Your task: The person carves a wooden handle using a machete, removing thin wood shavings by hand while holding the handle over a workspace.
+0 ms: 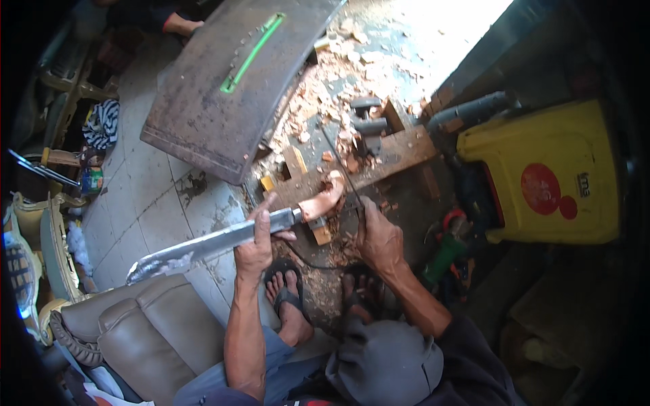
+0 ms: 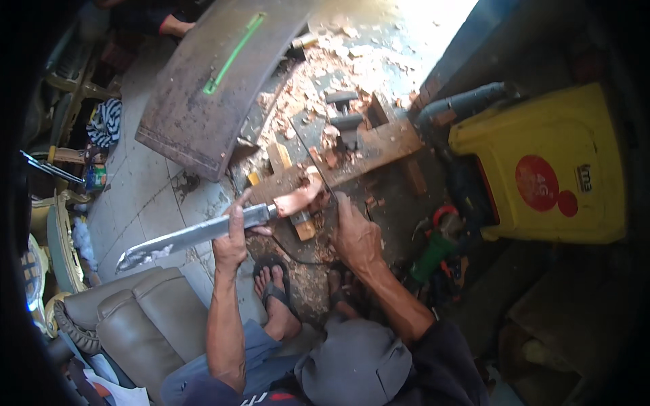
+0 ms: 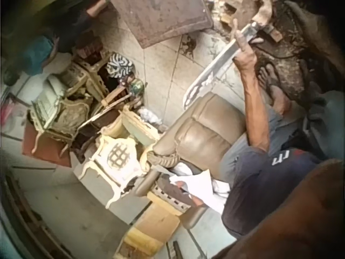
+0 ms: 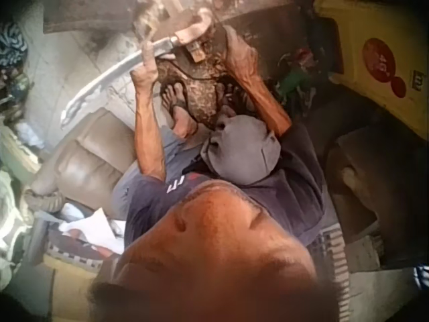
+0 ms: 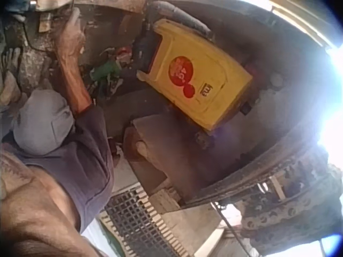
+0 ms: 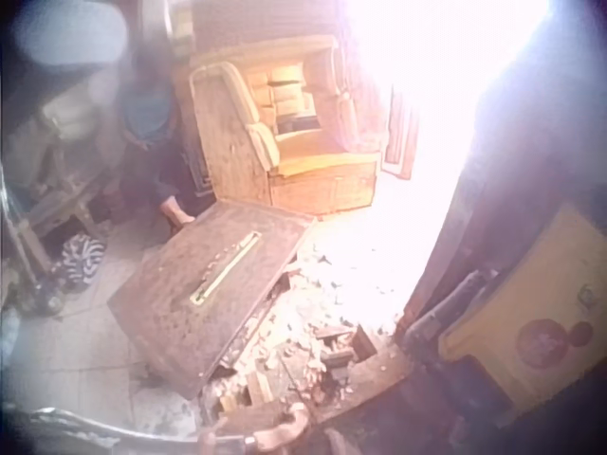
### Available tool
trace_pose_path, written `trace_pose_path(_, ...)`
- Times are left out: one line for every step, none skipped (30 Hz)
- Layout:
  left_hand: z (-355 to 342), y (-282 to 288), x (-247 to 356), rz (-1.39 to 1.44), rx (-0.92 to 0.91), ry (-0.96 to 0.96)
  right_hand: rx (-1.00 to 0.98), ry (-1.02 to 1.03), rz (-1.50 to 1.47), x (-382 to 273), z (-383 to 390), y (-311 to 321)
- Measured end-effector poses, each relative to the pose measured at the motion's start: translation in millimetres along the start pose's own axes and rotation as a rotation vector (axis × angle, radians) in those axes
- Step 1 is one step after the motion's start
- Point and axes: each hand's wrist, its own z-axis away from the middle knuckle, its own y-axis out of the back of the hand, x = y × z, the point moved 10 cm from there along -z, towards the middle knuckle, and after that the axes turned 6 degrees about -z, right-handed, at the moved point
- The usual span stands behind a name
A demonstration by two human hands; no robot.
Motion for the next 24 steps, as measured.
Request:
trace_pose_path(-3.1, 0.2, 1.1, 0.01, 0.009, 0.008, 0.146, 0.104, -0.097, -14.2, 0.8, 16.6)
trace_pose_path(-0.6, 1.0, -4.9, 0.033, 0.016, 0.049, 0.057, 0.027, -0.03, -1.7, 2.7, 4.4)
trace_pose_path(1.9, -1.6, -6.7, 0.02, -0.003, 0.053, -0.032, -0.049, 0.038, 15.5, 7.3, -11.1)
trace_pose_path(1.9, 0.5, -5.2, -0.001, -0.01, 0.045, -0.119, -0.112, 0.095, 20.9, 4.7, -21.8)
trace_pose_path(0.8, 2.2, -3.6, -0.021, -0.017, 0.038, -0.143, -0.13, 0.107, 22.1, 3.0, -23.1)
trace_pose_path(-1.1, 1.4, -3.1, 0.01, -0.017, 0.037, -0.167, -0.148, 0.119, 22.7, 1.8, -22.8)
trace_pose_path(-0.8, 2.1, -4.7, 0.006, -0.012, 0.032, -0.202, -0.175, 0.135, 21.8, 4.5, -21.3)
trace_pose_path(-1.8, 2.7, -6.0, 0.002, -0.007, 0.028, -0.06, -0.055, 0.05, 3.2, 1.4, -6.0)
trace_pose_path(-1.5, 3.6, -7.3, -0.002, -0.002, 0.025, 0.082, 0.063, -0.036, -16.0, 0.3, 9.5)
trace_pose_path(0.6, 3.3, -9.3, -0.002, 0.006, 0.072, 0.228, 0.179, -0.116, -29.1, 3.9, 27.2)
trace_pose_path(1.3, 2.0, -9.3, -0.014, 0.005, 0.057, 0.121, 0.09, -0.028, -15.3, 3.2, 13.5)
trace_pose_path(1.9, 0.5, -9.5, -0.025, 0.004, 0.041, 0.014, 0.001, 0.059, 4.3, 5.2, -2.4)
trace_pose_path(-1.8, 2.6, -5.0, -0.041, 0.009, 0.011, -0.084, -0.077, 0.14, 14.2, 1.3, -12.8)
trace_pose_path(-1.1, 2.6, -1.7, -0.064, 0.011, 0.01, -0.119, -0.093, 0.149, 16.9, -0.4, -14.6)
trace_pose_path(-5.3, 2.7, 3.2, -0.059, -0.002, -0.018, -0.154, -0.109, 0.159, 18.8, -1.4, -15.6)
trace_pose_path(-2.3, 1.2, 1.5, -0.053, -0.013, -0.025, -0.207, -0.135, 0.168, 19.0, 3.5, -17.1)
trace_pose_path(0.0, -0.6, 0.3, -0.047, -0.024, -0.032, -0.059, -0.024, 0.072, 1.4, 2.4, -3.6)
trace_pose_path(-1.6, 2.3, -7.0, -0.01, 0.005, 0.027, 0.089, 0.085, -0.023, -17.0, 3.4, 9.1)
trace_pose_path(-3.2, 1.9, -7.7, -0.018, 0.005, 0.024, 0.25, 0.196, -0.114, -31.0, 4.8, 26.4)
trace_pose_path(-3.4, 0.7, -6.4, -0.026, 0.002, 0.02, 0.126, 0.101, -0.024, -13.9, 4.7, 11.0)
trace_pose_path(-3.3, -1.1, -5.0, -0.033, -0.002, 0.016, 0.003, 0.005, 0.065, 12.9, 9.2, -8.3)
trace_pose_path(-2.4, 1.5, -2.1, -0.075, -0.007, 0.0, -0.118, -0.077, 0.144, 19.1, 3.1, -21.1)
trace_pose_path(-1.4, 0.3, -2.2, -0.036, -0.013, 0.008, -0.142, -0.1, 0.135, 18.2, -0.6, -22.4)
trace_pose_path(-5.1, 2.3, 1.8, -0.052, -0.014, -0.014, -0.167, -0.123, 0.125, 16.8, -2.6, -21.4)
